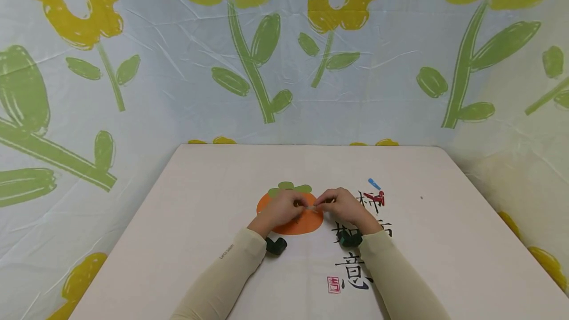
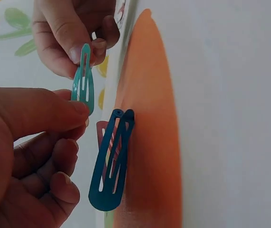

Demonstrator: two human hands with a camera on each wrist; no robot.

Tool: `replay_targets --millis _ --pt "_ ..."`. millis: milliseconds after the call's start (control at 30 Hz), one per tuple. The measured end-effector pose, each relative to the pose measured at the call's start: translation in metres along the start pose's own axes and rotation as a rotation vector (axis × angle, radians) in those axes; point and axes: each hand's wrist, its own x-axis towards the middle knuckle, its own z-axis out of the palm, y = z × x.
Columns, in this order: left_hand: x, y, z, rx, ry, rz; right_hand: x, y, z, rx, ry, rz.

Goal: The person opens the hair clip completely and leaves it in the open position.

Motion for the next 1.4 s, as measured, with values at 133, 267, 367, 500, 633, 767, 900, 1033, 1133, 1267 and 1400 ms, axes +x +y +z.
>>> replay_targets --millis 133,267,367,500,633,767,900,1033,1133,1267,1400 --pt "0.0020 0.0031 0.0008 0.116 -0.011 0.035 -0.0004 -0.0001 -0.0003 -0.018 -0.008 0.012" --pt "0.0035 0.0046 0.0022 0.202 -0.031 0.079 -0.0015 -0.0001 0.0007 -0.047 -0.024 0.018" --pt "0.0040 0.0039 0.0041 0.249 -0.049 0.089 -0.0022 -0.0001 0.0017 -0.058 -0.041 0.004" --pt "0.0038 0.0069 0.0035 0.289 -0.065 0.091 -0.0020 -0.0006 0.0007 -0.056 -0.056 -0.023" --pt "-0.0003 0.0088 0.0039 0.340 -0.070 0.106 -0.0028 0.0004 0.0028 -0.052 -0.073 -0.012" --pt "-0.0037 0.0074 0.0064 0.386 -0.084 0.115 -0.0032 0.0019 0.0057 -0.066 -0.086 -0.013" --pt "-0.0021 0.0081 0.0065 0.382 -0.088 0.121 -0.0022 0.0019 0.0042 -0.102 -0.076 -0.028" --pt "-0.0010 0.0069 0.0072 0.371 -0.087 0.118 -0.0022 0.0005 0.0039 -0.114 -0.080 -0.035" --pt "-0.0001 0.0053 0.0084 0.379 -0.077 0.126 -0.0023 -0.0006 0.0032 -0.116 -0.085 -0.034" --pt "0.0002 0.0039 0.0097 0.380 -0.072 0.132 -0.0028 -0.0013 0.0030 -0.112 -0.090 -0.026" --pt "0.0001 0.0042 0.0097 0.375 -0.074 0.132 -0.0032 -0.0016 0.0030 -0.106 -0.090 -0.021"
